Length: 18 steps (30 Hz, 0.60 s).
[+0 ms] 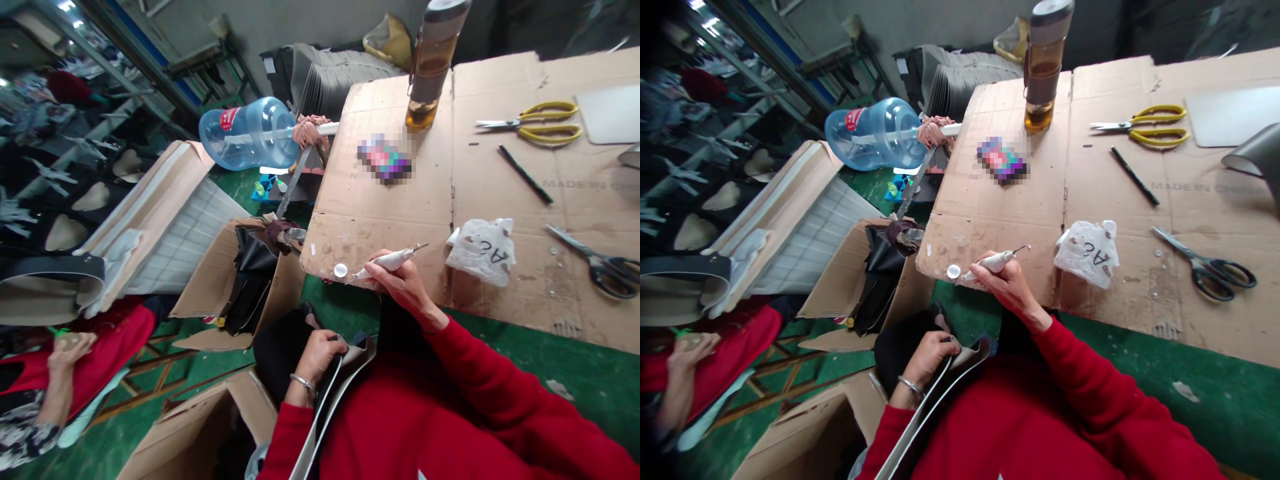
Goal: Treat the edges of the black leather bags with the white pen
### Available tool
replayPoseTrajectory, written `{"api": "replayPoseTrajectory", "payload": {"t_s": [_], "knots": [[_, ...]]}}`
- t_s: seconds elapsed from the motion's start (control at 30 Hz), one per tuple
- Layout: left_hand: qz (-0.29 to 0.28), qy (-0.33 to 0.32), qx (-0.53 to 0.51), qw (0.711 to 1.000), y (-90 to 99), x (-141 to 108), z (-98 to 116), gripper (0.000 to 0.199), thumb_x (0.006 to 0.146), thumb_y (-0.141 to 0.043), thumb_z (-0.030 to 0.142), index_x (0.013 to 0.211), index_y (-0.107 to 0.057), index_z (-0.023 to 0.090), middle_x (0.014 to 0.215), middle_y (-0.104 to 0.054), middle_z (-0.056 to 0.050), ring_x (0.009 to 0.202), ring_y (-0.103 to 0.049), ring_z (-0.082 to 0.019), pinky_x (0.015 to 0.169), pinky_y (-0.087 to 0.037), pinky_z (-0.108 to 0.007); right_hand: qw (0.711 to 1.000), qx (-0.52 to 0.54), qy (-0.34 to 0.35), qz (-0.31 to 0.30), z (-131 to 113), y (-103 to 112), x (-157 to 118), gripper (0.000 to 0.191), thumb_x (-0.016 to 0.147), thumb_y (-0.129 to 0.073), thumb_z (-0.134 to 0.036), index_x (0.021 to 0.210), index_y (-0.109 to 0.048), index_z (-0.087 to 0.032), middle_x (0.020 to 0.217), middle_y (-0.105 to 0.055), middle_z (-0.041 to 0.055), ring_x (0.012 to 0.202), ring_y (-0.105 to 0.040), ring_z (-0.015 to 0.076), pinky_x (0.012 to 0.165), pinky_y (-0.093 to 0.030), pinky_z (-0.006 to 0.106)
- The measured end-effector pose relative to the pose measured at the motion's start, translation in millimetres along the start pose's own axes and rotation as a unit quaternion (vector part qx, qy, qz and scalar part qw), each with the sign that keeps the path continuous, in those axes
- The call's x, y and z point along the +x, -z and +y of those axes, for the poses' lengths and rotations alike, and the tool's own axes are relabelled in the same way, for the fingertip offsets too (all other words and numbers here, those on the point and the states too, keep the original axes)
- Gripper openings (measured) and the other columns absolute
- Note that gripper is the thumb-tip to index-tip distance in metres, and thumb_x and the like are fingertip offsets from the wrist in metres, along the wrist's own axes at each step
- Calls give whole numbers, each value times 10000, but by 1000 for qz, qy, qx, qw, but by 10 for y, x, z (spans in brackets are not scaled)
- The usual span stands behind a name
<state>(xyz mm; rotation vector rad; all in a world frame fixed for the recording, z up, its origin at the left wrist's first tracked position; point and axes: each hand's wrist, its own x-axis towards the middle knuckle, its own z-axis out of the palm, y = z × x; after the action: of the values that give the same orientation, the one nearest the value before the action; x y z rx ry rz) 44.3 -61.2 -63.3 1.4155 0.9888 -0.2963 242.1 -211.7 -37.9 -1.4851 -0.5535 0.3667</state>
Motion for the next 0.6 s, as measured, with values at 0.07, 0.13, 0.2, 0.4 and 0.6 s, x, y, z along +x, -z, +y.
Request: {"api": "replayPoseTrajectory", "payload": {"t_s": [0.07,0.13,0.2,0.4,0.6], "knots": [[-11,15,26,999,-121,22,-129,59,500,-707,171,457,-668,161,448,-559,3,434,-433,-128,456,-246,-258,1000,-3,3,-5,5,3,-3,315,955,-682,-483,875,-684,-179,777,-655,31,667,-629,184,598,-510,281],[-5,15,47,999,-207,60,-208,64,507,-714,177,462,-669,171,452,-562,1,443,-451,-140,464,-257,-262,1000,-2,3,-10,17,7,-9,309,956,-685,-482,879,-684,-182,773,-655,29,662,-629,186,598,-509,285],[12,5,68,998,-227,90,-234,87,510,-733,176,462,-660,183,448,-550,7,455,-461,-146,480,-270,-263,1000,1,1,-11,28,11,-17,312,954,-687,-490,885,-685,-185,789,-662,33,673,-635,192,607,-517,293],[90,-26,138,986,176,-126,-149,135,567,-723,212,467,-633,201,457,-519,23,494,-453,-150,529,-282,-267,1000,-1,0,-1,0,23,-31,298,951,-695,-481,887,-692,-190,757,-661,31,650,-633,195,574,-502,290],[267,-37,261,927,984,-883,15,188,681,-657,371,602,-712,210,631,-697,-52,666,-614,-247,650,-398,-309,1000,11,-4,25,-45,46,-72,320,924,-716,-513,908,-710,-193,806,-700,52,683,-674,215,593,-539,293]]}}
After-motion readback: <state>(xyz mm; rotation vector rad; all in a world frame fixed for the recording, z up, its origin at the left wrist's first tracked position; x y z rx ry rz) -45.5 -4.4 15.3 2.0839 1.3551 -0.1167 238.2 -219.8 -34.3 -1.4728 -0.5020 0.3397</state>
